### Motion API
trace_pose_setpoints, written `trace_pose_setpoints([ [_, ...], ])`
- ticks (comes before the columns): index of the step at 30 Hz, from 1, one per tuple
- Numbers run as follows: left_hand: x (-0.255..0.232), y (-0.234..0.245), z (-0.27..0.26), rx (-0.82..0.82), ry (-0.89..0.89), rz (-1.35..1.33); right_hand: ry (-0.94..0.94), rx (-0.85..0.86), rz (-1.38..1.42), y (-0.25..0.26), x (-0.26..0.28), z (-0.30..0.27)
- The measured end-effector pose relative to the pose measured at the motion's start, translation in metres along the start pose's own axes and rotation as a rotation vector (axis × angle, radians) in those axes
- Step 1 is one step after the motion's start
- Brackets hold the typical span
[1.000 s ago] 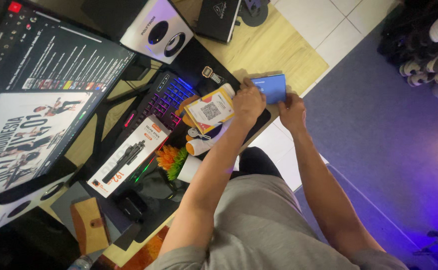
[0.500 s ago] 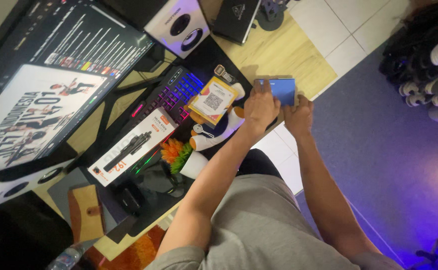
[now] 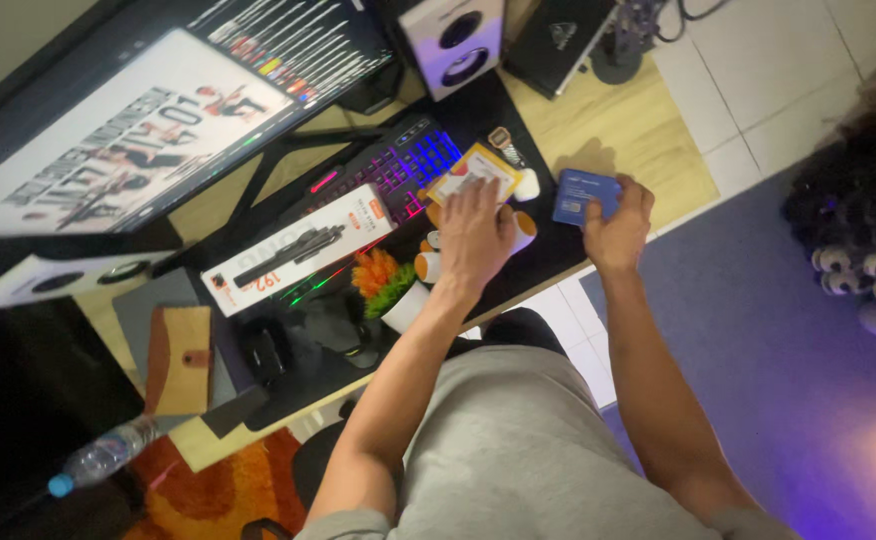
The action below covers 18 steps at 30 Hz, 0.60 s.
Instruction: The person moves a chair, sits at a desk, and wipes two product boxes with a cloth. They then place the boxes on a shelf above the desk.
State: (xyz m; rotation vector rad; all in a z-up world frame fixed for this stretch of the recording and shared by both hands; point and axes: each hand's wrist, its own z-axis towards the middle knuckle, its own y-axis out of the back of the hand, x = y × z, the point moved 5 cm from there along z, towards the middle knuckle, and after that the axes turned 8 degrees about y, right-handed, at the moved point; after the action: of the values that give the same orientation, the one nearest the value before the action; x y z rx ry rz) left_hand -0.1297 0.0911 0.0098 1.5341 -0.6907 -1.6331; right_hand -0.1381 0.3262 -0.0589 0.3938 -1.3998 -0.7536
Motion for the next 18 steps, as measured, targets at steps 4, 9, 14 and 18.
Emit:
trace_pose_setpoints([
  [4, 0.073, 0.044, -0.02, -0.071, 0.091, 0.113, 0.162, 0.0, 0.01, -0.01, 0.034, 0.005],
  [9, 0.164, 0.095, -0.046, -0.134, 0.288, 0.242, 0.302, 0.016, 0.07, -0.023, 0.083, 0.001],
  [14, 0.225, 0.137, -0.058, -0.045, 0.332, 0.419, 0.33, 0.074, 0.203, -0.043, 0.136, -0.013],
  [18, 0.255, 0.156, -0.064, 0.091, 0.368, 0.482, 0.36, 0.116, 0.233, -0.059, 0.171, -0.034],
])
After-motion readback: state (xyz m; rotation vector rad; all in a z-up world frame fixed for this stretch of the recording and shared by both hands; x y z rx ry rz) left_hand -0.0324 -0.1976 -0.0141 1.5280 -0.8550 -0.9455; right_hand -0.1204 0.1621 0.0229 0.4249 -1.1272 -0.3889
